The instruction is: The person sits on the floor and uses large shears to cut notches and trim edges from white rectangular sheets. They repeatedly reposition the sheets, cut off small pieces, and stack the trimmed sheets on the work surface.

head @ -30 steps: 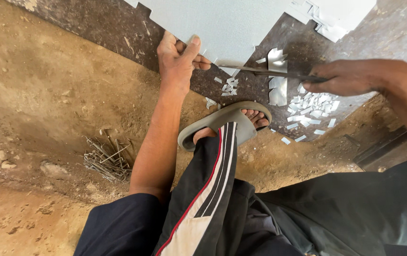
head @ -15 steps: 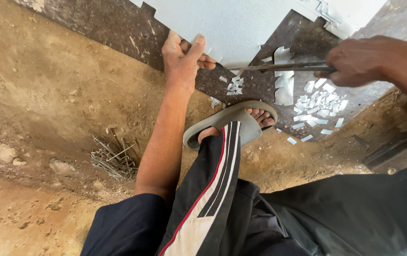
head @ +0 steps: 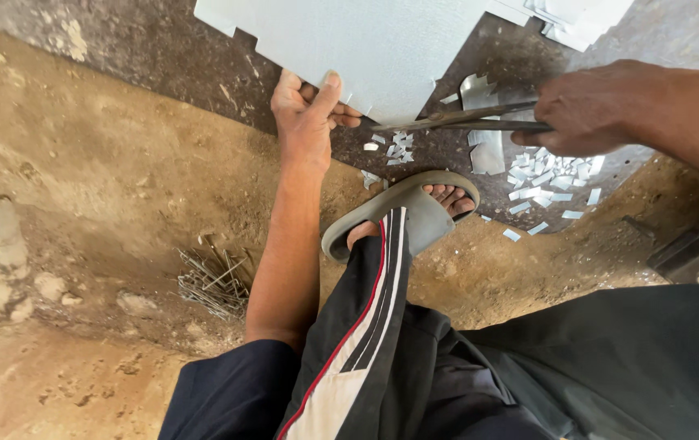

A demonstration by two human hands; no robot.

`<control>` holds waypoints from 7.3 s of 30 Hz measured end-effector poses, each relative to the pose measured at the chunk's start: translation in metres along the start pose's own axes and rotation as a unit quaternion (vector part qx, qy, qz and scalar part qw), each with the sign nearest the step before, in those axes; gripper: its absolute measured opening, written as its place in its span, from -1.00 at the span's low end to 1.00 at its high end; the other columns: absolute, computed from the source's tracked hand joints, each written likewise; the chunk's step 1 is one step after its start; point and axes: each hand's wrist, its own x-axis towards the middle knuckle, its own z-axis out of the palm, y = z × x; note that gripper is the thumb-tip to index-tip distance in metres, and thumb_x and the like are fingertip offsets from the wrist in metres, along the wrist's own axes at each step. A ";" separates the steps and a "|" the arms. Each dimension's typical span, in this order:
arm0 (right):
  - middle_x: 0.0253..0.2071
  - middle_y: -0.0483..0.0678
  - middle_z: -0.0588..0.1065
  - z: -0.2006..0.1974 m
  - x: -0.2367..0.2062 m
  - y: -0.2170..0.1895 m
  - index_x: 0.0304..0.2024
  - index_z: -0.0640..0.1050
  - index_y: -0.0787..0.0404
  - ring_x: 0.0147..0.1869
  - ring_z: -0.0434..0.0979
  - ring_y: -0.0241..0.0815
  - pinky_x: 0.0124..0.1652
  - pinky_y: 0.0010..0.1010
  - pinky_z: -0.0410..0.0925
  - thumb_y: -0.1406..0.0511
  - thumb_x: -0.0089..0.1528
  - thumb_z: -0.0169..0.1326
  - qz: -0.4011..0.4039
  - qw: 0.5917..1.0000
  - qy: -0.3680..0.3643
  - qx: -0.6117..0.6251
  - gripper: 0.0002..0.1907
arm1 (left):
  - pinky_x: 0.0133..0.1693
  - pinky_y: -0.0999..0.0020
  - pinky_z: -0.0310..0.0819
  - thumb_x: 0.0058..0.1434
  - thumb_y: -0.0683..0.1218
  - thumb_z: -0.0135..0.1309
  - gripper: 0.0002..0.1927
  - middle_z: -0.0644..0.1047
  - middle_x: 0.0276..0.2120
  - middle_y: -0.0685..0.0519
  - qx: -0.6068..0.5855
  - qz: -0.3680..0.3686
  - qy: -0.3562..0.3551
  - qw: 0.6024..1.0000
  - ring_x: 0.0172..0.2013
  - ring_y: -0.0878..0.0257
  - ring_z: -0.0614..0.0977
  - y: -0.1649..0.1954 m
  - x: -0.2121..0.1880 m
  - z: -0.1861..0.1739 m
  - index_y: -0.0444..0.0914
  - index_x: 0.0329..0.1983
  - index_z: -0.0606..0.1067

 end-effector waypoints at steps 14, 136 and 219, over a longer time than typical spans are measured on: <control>0.14 0.12 0.57 0.239 -0.062 -0.127 0.34 0.39 0.11 0.20 0.61 0.09 0.12 -0.05 0.46 -0.07 0.26 -0.13 0.003 0.651 0.105 0.751 -0.31 | -0.35 0.09 0.67 0.31 -0.20 0.22 -0.77 0.61 -0.29 -0.23 -0.198 -0.116 -0.082 0.970 -0.31 -0.05 0.70 -0.038 -0.026 0.060 -0.45 -0.14 0.46; 0.05 0.06 0.54 0.269 -0.070 -0.216 0.17 0.46 0.39 0.09 0.59 -0.15 0.04 -0.17 0.51 0.00 0.35 -0.13 -0.140 0.279 0.231 0.922 -0.38 | 0.06 0.08 0.53 0.29 -0.17 0.17 -0.41 0.41 0.19 -0.02 -0.203 -0.064 -0.082 0.974 0.14 0.14 0.50 -0.072 -0.039 0.146 -0.27 0.36 0.25; -0.38 -0.19 0.50 0.285 -0.072 -0.157 -0.24 0.56 0.28 -0.38 0.43 -0.39 -0.38 -0.50 0.30 0.39 0.26 0.17 0.101 0.237 0.530 0.808 -0.94 | 0.45 -0.21 -0.08 0.43 0.12 0.05 -0.64 0.28 0.34 -0.08 0.514 0.517 -0.026 0.684 0.43 -0.08 0.14 -0.074 -0.011 0.178 -0.10 0.20 0.39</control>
